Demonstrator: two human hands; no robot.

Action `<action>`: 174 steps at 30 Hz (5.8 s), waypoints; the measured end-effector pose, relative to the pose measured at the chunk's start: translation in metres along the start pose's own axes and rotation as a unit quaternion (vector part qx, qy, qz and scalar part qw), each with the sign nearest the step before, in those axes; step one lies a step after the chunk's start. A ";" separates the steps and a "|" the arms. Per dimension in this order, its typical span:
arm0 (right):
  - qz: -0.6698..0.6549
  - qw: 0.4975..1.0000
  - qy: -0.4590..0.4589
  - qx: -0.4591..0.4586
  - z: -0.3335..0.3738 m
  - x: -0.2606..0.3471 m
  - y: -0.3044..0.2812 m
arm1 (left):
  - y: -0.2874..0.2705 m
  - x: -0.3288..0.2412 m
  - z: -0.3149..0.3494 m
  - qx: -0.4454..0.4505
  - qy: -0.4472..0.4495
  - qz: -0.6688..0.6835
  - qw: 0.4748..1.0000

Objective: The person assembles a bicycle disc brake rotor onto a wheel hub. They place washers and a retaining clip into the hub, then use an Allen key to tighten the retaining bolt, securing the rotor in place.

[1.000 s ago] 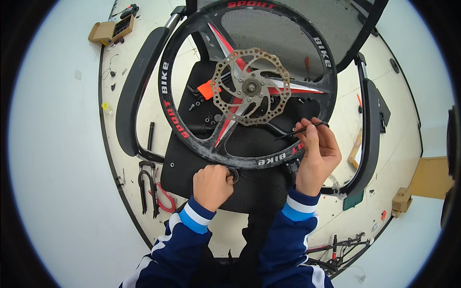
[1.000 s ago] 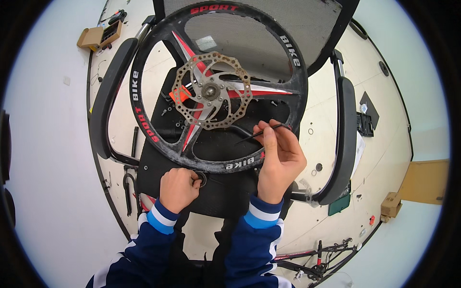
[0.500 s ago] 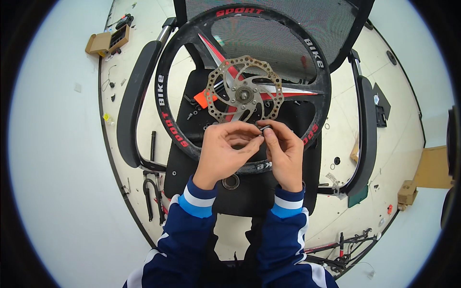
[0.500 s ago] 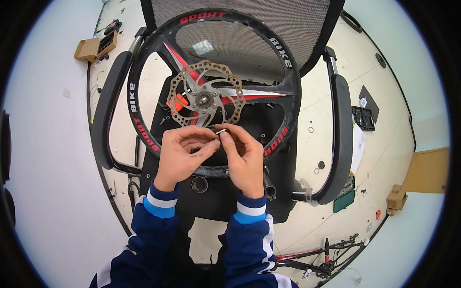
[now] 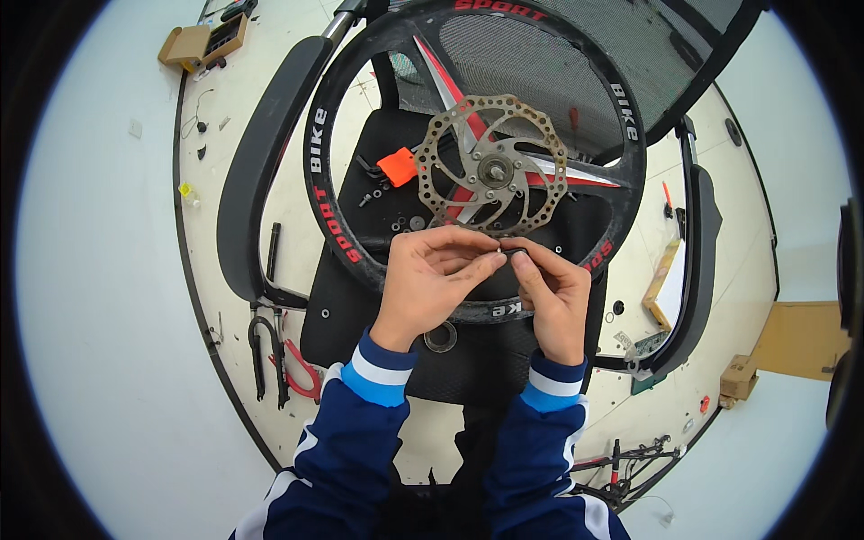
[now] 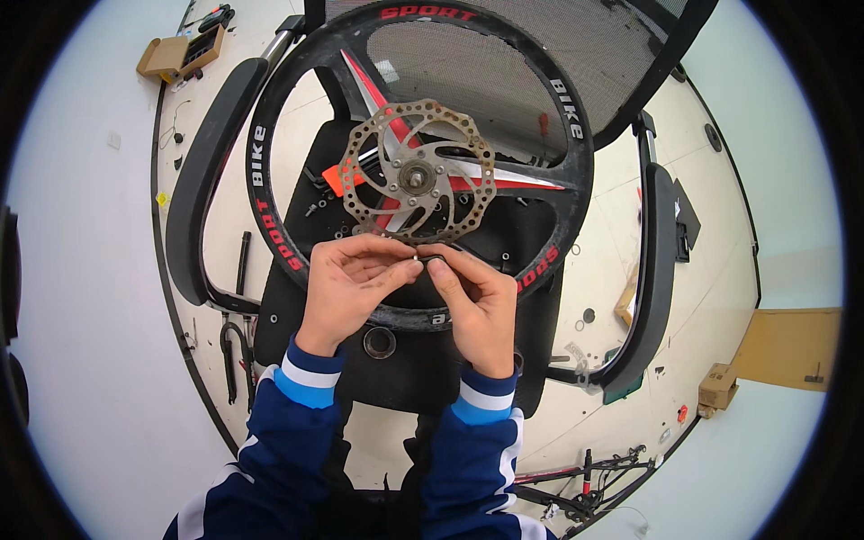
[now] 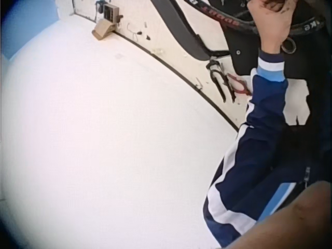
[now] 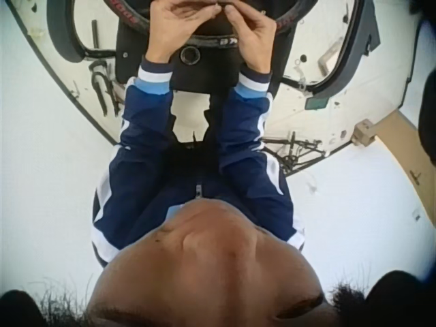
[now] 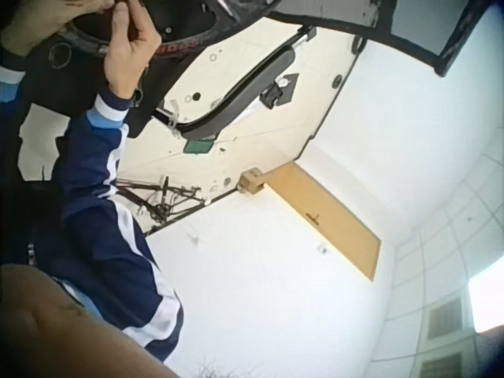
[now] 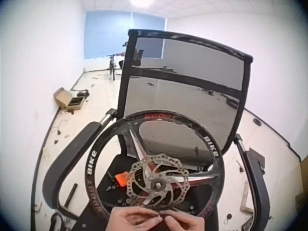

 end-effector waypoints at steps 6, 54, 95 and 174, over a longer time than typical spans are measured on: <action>0.006 1.000 -0.008 0.006 0.000 -0.003 0.007 | -0.005 -0.002 -0.001 0.013 0.030 0.018 0.999; -0.018 0.999 0.002 -0.027 -0.003 -0.008 0.013 | -0.002 0.002 -0.004 -0.054 0.122 -0.096 0.986; -0.065 0.963 -0.189 -0.179 -0.001 0.024 -0.005 | 0.004 0.004 -0.004 0.046 0.060 -0.069 0.995; 0.220 0.898 -0.376 -0.065 -0.052 0.051 0.038 | 0.009 -0.039 -0.049 -0.233 0.218 -0.237 0.917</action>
Point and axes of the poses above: each hand's wrist, its own z-axis away from the middle knuckle, its own y-axis out of the palm, x = y × z, the point moved 4 cm from there along -z, towards the middle knuckle, and after that the axes turned 10 degrees about -z, right-handed, at the moved point
